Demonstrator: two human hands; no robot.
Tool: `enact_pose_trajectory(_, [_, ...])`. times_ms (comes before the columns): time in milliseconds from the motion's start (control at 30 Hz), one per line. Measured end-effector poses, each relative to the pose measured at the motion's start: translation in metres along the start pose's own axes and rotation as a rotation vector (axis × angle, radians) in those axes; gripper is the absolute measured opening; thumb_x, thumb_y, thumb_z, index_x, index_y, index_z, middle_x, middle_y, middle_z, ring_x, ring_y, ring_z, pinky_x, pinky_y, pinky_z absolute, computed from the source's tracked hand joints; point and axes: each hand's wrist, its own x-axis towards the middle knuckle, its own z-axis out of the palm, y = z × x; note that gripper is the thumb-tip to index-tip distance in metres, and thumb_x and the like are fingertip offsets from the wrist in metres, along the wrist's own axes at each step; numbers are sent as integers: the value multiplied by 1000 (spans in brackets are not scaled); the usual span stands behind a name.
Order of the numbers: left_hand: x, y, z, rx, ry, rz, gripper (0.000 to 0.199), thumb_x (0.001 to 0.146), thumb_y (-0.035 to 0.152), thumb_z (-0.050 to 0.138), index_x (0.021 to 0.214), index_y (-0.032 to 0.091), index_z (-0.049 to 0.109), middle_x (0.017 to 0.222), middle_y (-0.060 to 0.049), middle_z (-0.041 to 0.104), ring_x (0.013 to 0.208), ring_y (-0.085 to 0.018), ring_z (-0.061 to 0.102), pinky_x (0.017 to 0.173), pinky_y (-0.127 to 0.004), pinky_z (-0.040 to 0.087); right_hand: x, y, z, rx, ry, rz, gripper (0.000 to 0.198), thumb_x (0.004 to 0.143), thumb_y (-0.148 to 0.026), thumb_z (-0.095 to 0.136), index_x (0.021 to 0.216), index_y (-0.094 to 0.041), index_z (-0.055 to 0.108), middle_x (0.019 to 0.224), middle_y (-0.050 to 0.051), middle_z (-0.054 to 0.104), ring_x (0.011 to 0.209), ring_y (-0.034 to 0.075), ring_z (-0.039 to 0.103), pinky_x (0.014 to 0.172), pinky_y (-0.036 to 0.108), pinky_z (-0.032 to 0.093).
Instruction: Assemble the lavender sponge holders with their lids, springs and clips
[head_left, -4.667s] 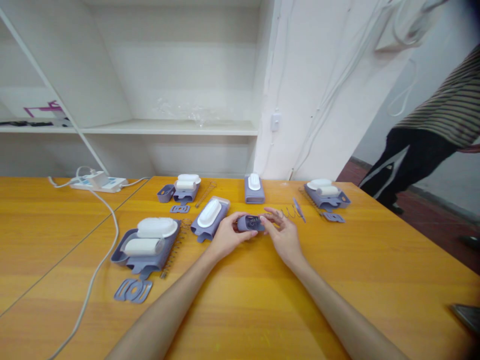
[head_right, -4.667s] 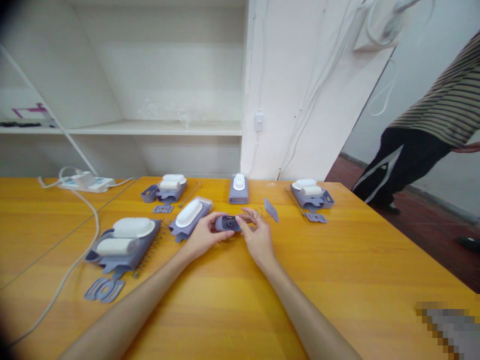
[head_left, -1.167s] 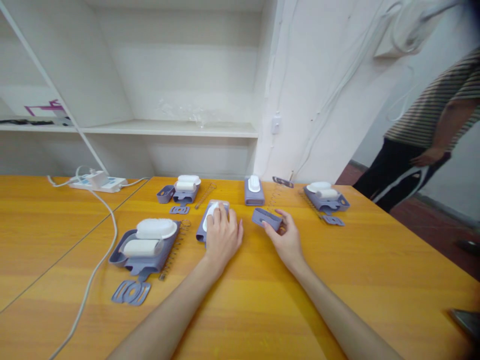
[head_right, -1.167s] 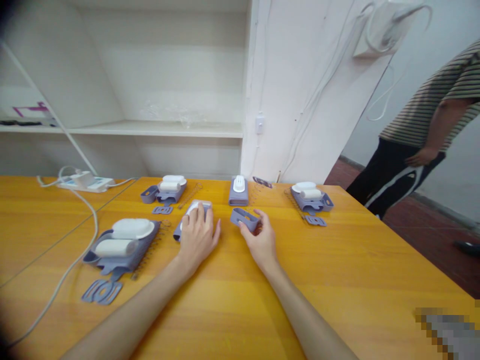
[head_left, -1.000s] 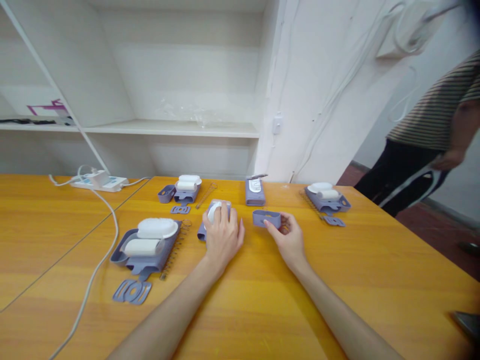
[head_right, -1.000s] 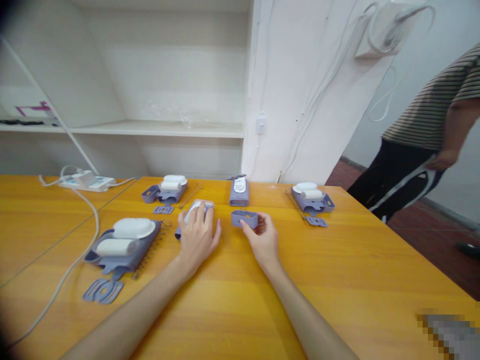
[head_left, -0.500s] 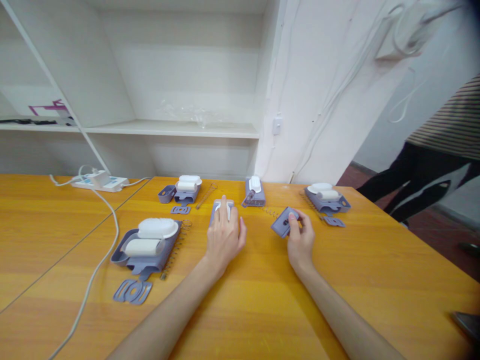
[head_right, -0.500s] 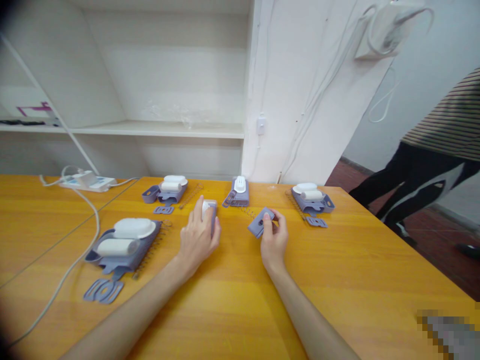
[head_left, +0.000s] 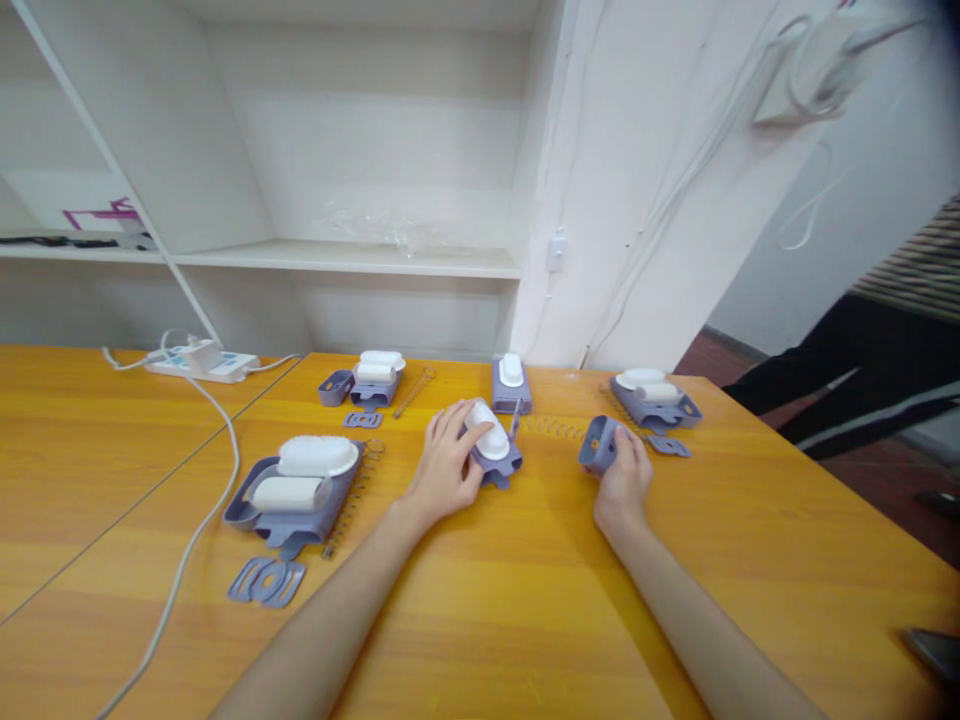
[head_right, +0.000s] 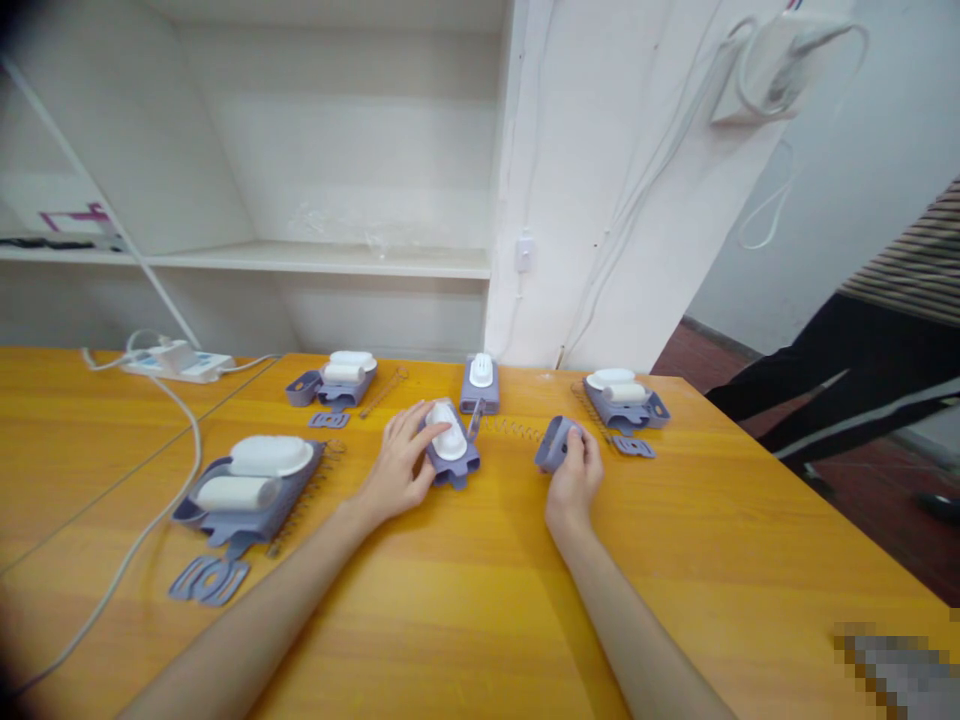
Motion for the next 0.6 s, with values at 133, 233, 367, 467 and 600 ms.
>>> enact_pose_trajectory(133, [2, 3, -6, 48, -122, 2, 67, 71, 24, 56, 135, 25, 36, 140, -12, 35, 127, -30, 33, 102, -49, 24, 6, -1, -2, 13, 32, 83, 35, 71, -49, 55, 88, -18, 59, 71, -2, 53, 53, 11, 47, 39, 20, 35])
enact_pose_trajectory(233, [3, 9, -7, 96, -102, -14, 73, 71, 41, 61, 137, 24, 33, 135, -14, 39, 121, -33, 37, 96, -48, 30, 8, -1, -3, 10, 50, 101, 34, 71, -49, 55, 87, -19, 59, 70, -3, 53, 53, 11, 48, 38, 20, 35])
enact_pose_trajectory(367, [4, 13, -2, 148, 4, -101, 76, 63, 60, 64, 124, 19, 46, 118, -15, 49, 110, -33, 44, 92, -48, 34, 9, 0, -4, 20, 44, 114, 36, 71, -50, 56, 89, -19, 59, 71, -2, 55, 53, 12, 49, 39, 21, 37])
enact_pose_trajectory(467, [2, 10, 5, 160, 97, -149, 74, 55, 67, 67, 109, 17, 51, 122, -16, 46, 116, -35, 41, 97, -51, 32, 9, 0, -4, 25, 26, 97, 39, 70, -51, 58, 92, -18, 60, 73, -1, 58, 54, 11, 49, 40, 21, 38])
enact_pose_trajectory(600, [1, 6, 8, 118, 82, -211, 72, 56, 68, 66, 106, 19, 47, 114, -12, 52, 111, -30, 48, 91, -43, 42, 10, 0, -4, 36, 29, 100, 40, 69, -50, 60, 92, -17, 61, 72, -2, 58, 53, 11, 49, 39, 20, 36])
